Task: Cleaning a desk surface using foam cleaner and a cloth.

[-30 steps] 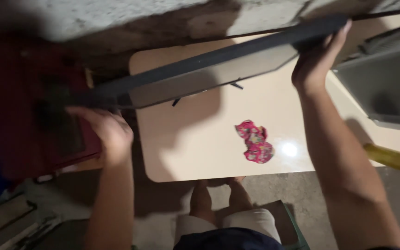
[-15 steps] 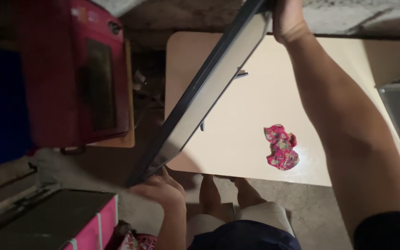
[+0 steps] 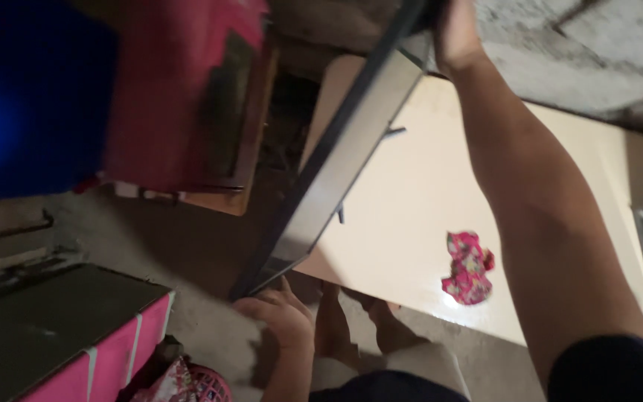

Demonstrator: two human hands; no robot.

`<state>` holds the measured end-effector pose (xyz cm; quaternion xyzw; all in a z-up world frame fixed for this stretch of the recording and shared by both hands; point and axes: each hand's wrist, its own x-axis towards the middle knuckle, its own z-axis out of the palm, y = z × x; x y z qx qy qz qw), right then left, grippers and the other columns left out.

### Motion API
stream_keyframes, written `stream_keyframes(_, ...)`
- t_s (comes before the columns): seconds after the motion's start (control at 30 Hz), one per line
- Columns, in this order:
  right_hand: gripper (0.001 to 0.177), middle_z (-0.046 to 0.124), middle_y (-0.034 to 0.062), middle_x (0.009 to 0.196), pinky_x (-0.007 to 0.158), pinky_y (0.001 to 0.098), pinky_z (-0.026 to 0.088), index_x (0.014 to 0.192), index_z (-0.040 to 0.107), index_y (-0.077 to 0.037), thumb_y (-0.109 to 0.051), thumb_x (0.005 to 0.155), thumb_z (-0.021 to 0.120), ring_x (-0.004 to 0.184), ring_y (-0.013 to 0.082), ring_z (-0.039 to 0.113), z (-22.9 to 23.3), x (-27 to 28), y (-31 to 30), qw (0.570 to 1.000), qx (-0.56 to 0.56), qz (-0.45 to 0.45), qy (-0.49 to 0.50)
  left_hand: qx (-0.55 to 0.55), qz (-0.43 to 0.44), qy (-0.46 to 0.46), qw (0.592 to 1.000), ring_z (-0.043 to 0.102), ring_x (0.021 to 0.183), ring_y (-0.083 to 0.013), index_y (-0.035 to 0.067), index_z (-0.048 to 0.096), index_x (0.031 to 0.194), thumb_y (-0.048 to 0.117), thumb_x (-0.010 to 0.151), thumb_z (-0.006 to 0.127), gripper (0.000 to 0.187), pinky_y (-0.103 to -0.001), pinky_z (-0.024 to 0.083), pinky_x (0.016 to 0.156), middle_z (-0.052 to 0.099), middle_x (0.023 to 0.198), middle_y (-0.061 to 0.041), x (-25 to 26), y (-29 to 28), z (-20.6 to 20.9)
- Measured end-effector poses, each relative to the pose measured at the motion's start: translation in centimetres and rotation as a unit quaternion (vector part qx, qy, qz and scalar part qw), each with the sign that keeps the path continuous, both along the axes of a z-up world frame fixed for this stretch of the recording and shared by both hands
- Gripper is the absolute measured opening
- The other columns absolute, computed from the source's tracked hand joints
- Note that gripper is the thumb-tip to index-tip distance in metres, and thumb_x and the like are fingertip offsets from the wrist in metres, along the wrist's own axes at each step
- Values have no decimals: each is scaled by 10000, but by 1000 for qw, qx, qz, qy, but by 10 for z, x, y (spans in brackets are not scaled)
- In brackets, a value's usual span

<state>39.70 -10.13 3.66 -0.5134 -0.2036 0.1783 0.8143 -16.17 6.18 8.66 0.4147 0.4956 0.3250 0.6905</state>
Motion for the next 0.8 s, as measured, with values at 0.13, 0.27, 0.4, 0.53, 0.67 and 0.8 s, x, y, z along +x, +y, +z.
stream_keyframes(0.13, 636, 673, 44, 1228, 1087, 419, 465, 1283, 628, -77, -616, 1035, 400, 1183, 225, 612, 27, -4, 3, 1000, -8, -15, -1, 1, -11, -75, 997, 372, 1490, -241, 86, 314, 1551, 728, 967, 186, 877, -461, 198, 1247, 396, 1604, -106, 11, -2, 1)
stream_keyframes(0.27, 609, 653, 36, 1174, 1039, 429, 477, 1268, 639, -97, -640, 1052, 468, 1151, 230, 600, 6, 8, 1, 999, 4, -32, 31, -22, -19, -82, 996, 314, 1515, -231, 96, 244, 1587, 709, 973, 196, 869, -470, 176, 1245, 323, 1639, -109, -2, -2, -15)
stream_keyframes(0.4, 626, 644, 25, 1256, 1117, 413, 450, 1323, 633, -98, -640, 1042, 494, 1229, 214, 578, 13, 9, 4, 999, 7, -29, 17, -3, -46, -62, 997, 284, 1536, -215, 122, 223, 1587, 703, 963, 195, 853, -509, 177, 1239, 294, 1651, -82, -10, 3, -13)
stream_keyframes(0.53, 635, 620, 13, 1162, 1047, 386, 423, 1249, 649, -90, -659, 1027, 472, 1117, 187, 536, -4, 20, -1, 993, -74, -83, 28, 367, -192, 82, 906, 288, 1616, -354, 59, 267, 1590, 426, 1166, 360, 568, -486, 218, 1311, 317, 1675, -225, -50, 22, -67)
stream_keyframes(0.67, 584, 582, -18, 1038, 950, 341, 400, 1136, 651, -110, -643, 1014, 445, 1003, 139, 498, 28, 1, 8, 985, -139, -97, 41, 166, -182, 56, 968, 447, 1378, -340, 56, 341, 1579, 213, 1053, 628, 619, -474, 338, 1206, 474, 1507, -211, -20, 21, -6)
stream_keyframes(0.8, 571, 592, -33, 995, 876, 330, 382, 1076, 655, -128, -639, 1002, 412, 930, 109, 487, 1, 11, -8, 980, -163, -100, 46, 170, -216, -17, 961, 405, 1441, -283, 81, 229, 1590, 182, 1007, 666, 735, -442, 332, 1217, 390, 1570, -155, 2, 16, 19)
